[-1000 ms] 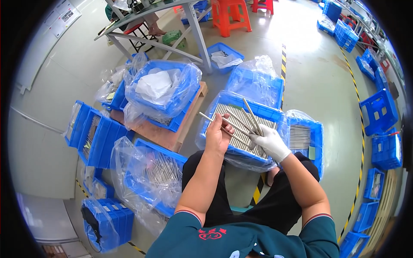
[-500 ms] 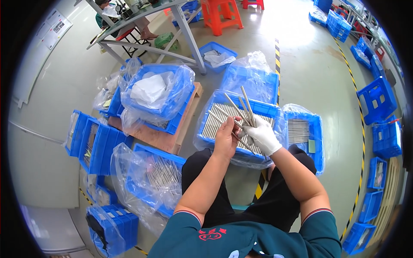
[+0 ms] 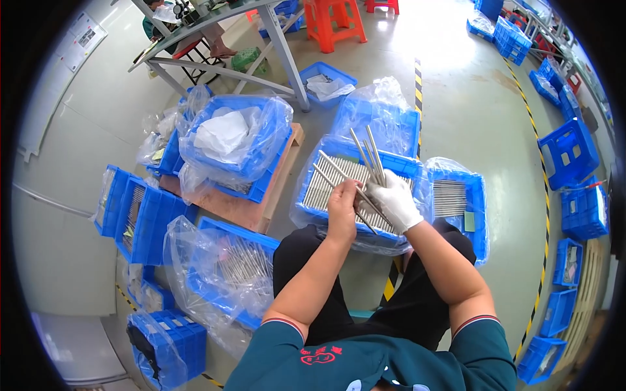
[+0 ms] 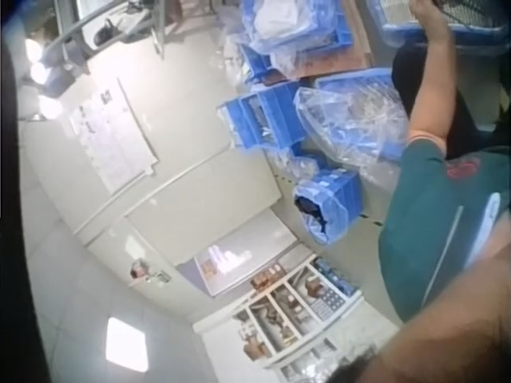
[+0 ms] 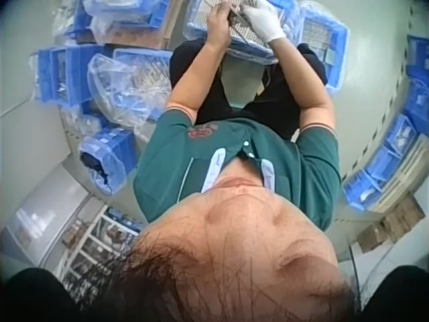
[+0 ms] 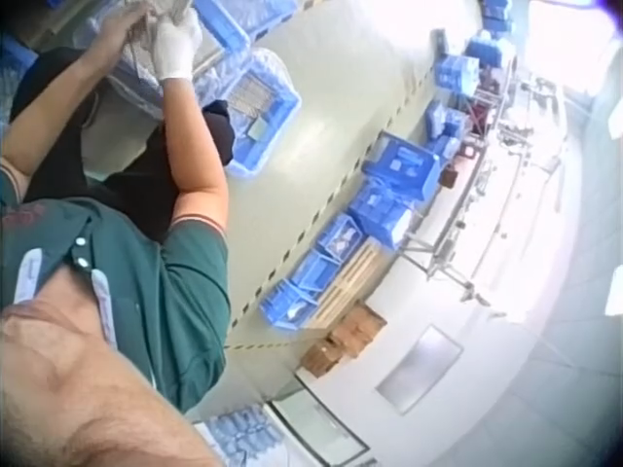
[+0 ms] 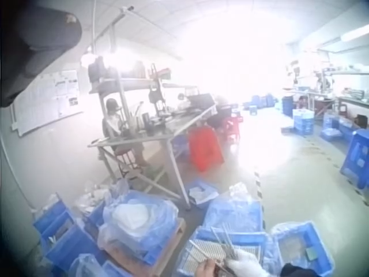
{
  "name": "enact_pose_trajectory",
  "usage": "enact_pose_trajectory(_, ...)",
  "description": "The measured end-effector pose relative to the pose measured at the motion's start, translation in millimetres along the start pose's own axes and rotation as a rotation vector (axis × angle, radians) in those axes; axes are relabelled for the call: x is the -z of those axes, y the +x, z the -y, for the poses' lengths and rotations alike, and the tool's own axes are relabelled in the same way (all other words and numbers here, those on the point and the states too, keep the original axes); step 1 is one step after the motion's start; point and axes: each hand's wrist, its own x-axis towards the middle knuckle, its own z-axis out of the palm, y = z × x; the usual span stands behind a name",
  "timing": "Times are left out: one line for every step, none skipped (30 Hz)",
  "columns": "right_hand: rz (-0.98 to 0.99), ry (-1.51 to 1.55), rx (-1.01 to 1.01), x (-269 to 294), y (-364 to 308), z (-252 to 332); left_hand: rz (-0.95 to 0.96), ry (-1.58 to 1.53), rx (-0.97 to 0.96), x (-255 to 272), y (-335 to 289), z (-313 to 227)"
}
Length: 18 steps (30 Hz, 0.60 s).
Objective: Sorting and organizing thin metal rods into a slotted container for packaging or manufacturing.
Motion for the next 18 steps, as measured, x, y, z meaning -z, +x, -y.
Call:
enact_pose_trajectory(-0.066, -0.115, 0.043, 4, 5, 2, 0.024, -0.109, 0.023, 3, 5, 2)
enact_pose_trajectory(-0.096, -0.316, 0.084, 12, 11, 5, 0.026, -0.109, 0.027, 5, 4, 1)
enact_pose_trajectory(-0.072, -0.186, 0.211, 17, 20, 3, 0.089, -0.122, 0.120, 5, 3, -1)
enact_pose_trajectory(-0.008, -0.047, 0.055, 27, 23, 3, 0.153, -0.134, 0.213, 6, 2, -4)
enact_pose_trajectory(0.061, 0.091, -0.101, 30, 20, 10, 0.266, -0.159, 0.307, 6, -2, -6)
enact_pose_trajectory(0.069, 0.160, -0.160, 29, 20, 10, 0.336, -0.194, 0.390, 6, -2, -4)
enact_pose_trajectory(0.146, 0.226, -0.196, 32, 21, 9, 0.405, -0.229, 0.473, 6, -2, -2)
enact_pose_trajectory(0.223, 0.296, -0.234, 34, 21, 8, 0.404, -0.224, 0.516, 2, -3, -1)
enact_pose_trajectory(0.241, 0.298, -0.237, 35, 22, 5, 0.427, -0.211, 0.531, 1, -4, 1)
enact_pose_trajectory(0.164, 0.208, -0.197, 32, 23, 3, 0.450, -0.197, 0.545, 0, -5, 2)
enact_pose_trajectory(0.085, 0.118, -0.155, 29, 24, 1, 0.438, -0.191, 0.569, -4, -8, 2)
enact_pose_trajectory(0.003, 0.053, -0.099, 30, 29, -6, 0.441, -0.189, 0.573, -4, -9, 3)
enact_pose_trajectory(-0.073, 0.051, -0.072, 33, 36, -9, 0.492, -0.125, 0.593, -3, -10, 3)
enact_pose_trajectory(-0.147, 0.049, -0.046, 37, 46, -8, 0.540, -0.060, 0.610, -2, -12, 2)
enact_pose_trajectory(-0.161, 0.104, -0.038, 53, 54, -4, 0.574, -0.072, 0.683, -4, -16, 2)
enact_pose_trajectory(-0.247, 0.248, -0.028, 67, 62, -1, 0.585, -0.102, 0.705, -6, -22, -1)
enact_pose_trajectory(-0.244, 0.394, -0.059, 92, 77, -5, 0.602, -0.133, 0.728, -10, -24, -4)
enact_pose_trajectory(-0.251, 0.459, -0.048, 98, 76, 2, 0.619, -0.127, 0.672, -4, -22, -7)
